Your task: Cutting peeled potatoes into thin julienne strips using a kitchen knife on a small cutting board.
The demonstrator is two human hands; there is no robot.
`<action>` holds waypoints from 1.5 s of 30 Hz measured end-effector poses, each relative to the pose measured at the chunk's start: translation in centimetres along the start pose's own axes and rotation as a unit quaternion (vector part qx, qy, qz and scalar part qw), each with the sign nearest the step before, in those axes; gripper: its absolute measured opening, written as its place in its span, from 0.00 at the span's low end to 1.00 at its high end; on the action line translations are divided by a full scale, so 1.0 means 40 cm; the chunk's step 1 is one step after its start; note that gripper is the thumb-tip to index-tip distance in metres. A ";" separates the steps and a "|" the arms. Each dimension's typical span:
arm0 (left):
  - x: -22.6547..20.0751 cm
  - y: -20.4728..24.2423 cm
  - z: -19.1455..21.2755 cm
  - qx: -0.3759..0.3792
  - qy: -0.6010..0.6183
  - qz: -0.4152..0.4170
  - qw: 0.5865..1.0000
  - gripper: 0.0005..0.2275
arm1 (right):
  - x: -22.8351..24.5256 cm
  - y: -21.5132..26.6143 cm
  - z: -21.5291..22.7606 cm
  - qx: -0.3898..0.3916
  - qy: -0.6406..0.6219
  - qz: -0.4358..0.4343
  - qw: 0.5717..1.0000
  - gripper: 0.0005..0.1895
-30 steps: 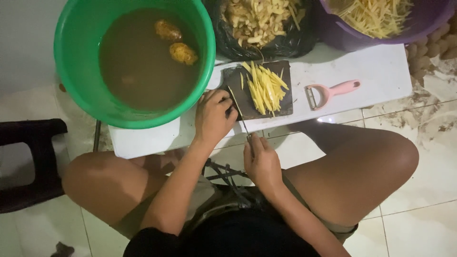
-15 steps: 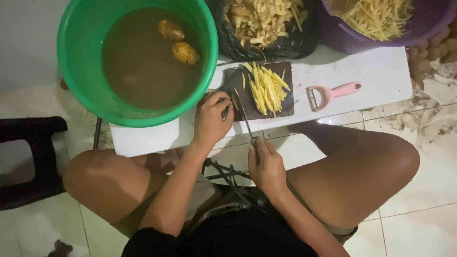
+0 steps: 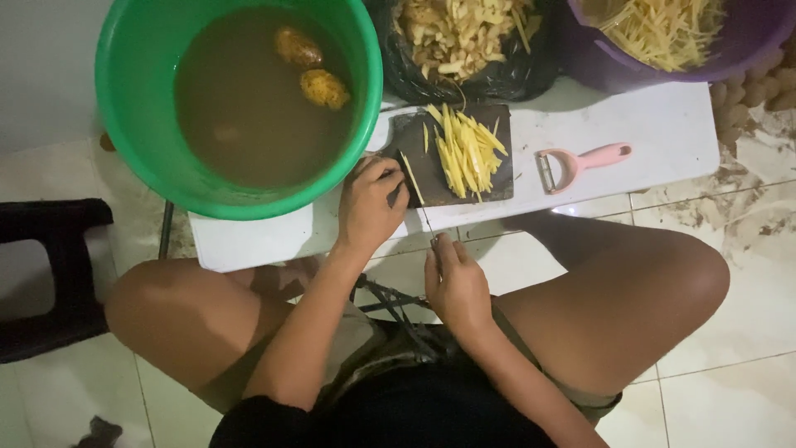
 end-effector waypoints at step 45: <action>-0.122 0.022 -0.037 -0.029 -0.035 -0.130 0.990 0.22 | -0.028 -0.027 0.136 -0.134 0.126 -0.004 0.983 0.17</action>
Point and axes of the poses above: each hand's wrist, its own y-axis away from the middle knuckle, its own z-axis out of the back of the hand, x = y × z, the point moved 7 cm from there along -y, towards the middle knuckle, and after that the axes turned 6 degrees about -x, right-handed, at the moved point
